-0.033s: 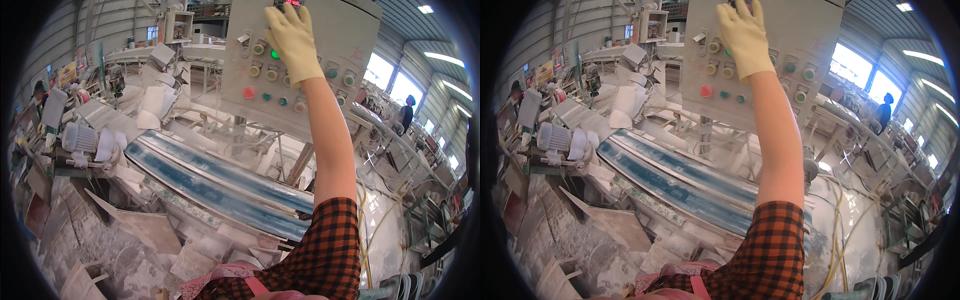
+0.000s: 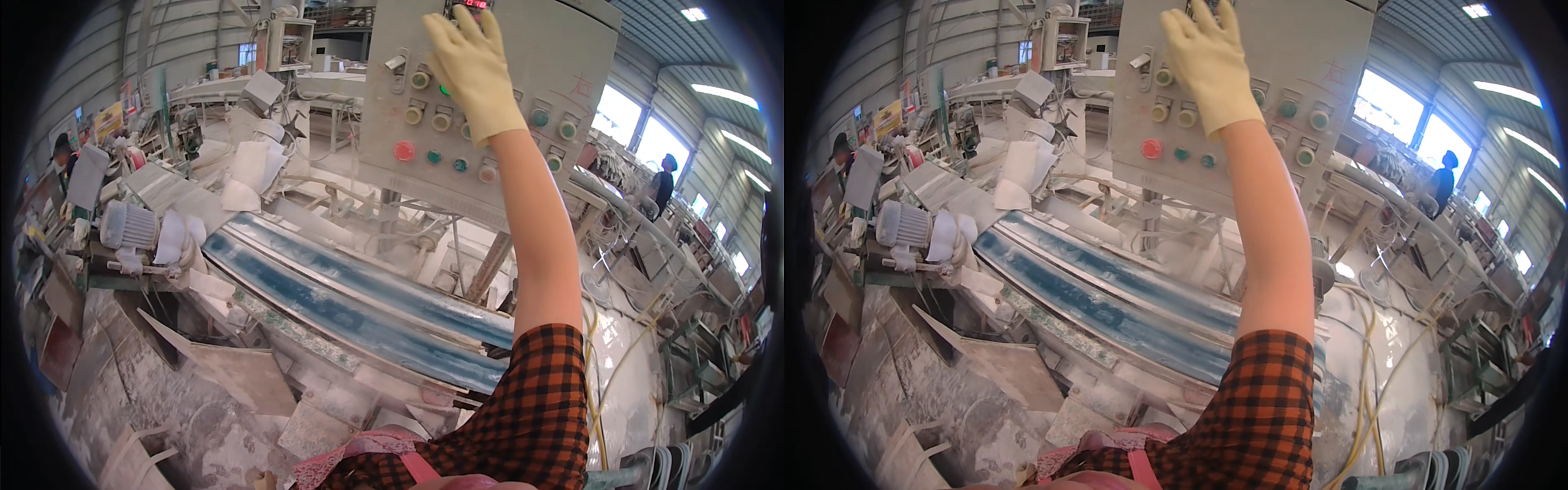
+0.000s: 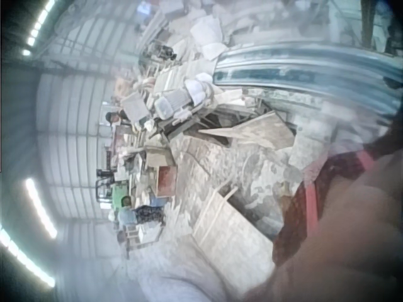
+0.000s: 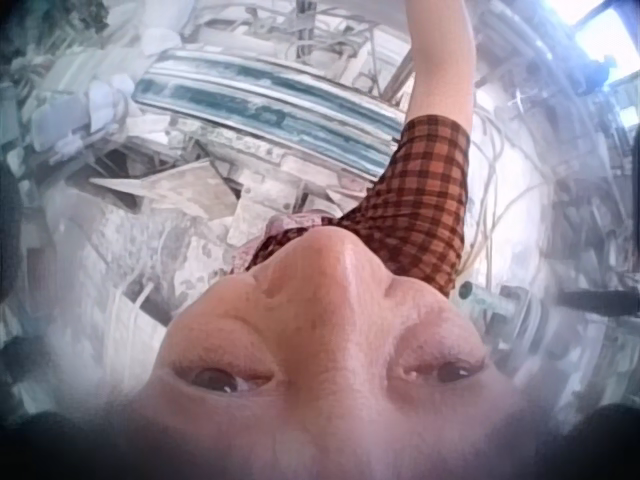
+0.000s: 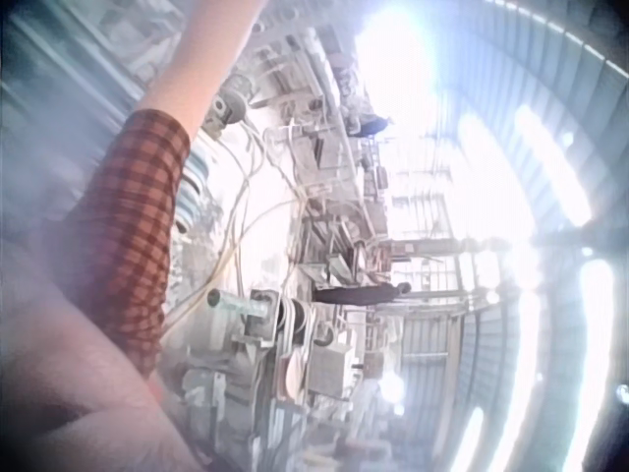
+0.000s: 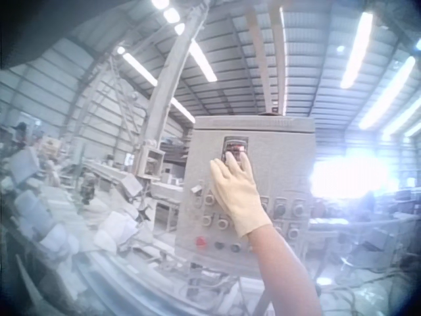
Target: The person operates a control panel, then repeatedly picks up thin translucent sheets from a conveyor, aligns them, and places them onto a stack on the floor. The person wears gloves and handles the sheets one at a time.
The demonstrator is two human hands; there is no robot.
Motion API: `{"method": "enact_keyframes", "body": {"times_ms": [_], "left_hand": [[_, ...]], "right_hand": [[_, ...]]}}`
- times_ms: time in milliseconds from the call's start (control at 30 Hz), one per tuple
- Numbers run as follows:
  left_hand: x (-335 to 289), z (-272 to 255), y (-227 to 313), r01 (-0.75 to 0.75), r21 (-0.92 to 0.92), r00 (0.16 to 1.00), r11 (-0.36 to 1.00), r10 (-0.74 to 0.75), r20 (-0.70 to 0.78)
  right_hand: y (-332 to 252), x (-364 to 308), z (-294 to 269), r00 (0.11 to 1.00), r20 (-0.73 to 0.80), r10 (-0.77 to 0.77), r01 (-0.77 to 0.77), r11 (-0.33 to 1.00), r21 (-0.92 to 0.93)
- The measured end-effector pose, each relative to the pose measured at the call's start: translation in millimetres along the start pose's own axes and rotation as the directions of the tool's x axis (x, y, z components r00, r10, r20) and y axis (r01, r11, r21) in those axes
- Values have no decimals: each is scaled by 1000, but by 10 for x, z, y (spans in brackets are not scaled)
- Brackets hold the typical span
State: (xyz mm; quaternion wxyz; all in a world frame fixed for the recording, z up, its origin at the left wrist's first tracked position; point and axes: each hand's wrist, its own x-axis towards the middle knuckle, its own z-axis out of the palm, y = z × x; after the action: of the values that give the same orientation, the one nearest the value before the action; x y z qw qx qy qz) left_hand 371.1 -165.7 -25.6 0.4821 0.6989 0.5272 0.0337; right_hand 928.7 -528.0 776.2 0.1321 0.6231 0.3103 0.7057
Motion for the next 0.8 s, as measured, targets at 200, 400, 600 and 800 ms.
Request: {"method": "enact_keyframes", "body": {"times_ms": [200, 400, 600, 800], "left_hand": [[68, -46, 8, -20, -26, 1000, 999, 21, 17], [98, -259, -137, 4, -48, 1000, 999, -2, 28], [89, -190, -248, 24, -21, 1000, 999, -24, 1], [60, -140, -194, 9, 22, 1000, 1000, -9, -29]], "right_hand": [[-91, -69, -122, 999, 53, -3, 3, 1000, 2], [-63, -52, -17, 998, 28, 63, -62, 998, -22], [-90, 19, 34, 995, 28, 95, -94, 995, -37], [-98, 31, 76, 992, 32, 126, -125, 991, -40]]}}
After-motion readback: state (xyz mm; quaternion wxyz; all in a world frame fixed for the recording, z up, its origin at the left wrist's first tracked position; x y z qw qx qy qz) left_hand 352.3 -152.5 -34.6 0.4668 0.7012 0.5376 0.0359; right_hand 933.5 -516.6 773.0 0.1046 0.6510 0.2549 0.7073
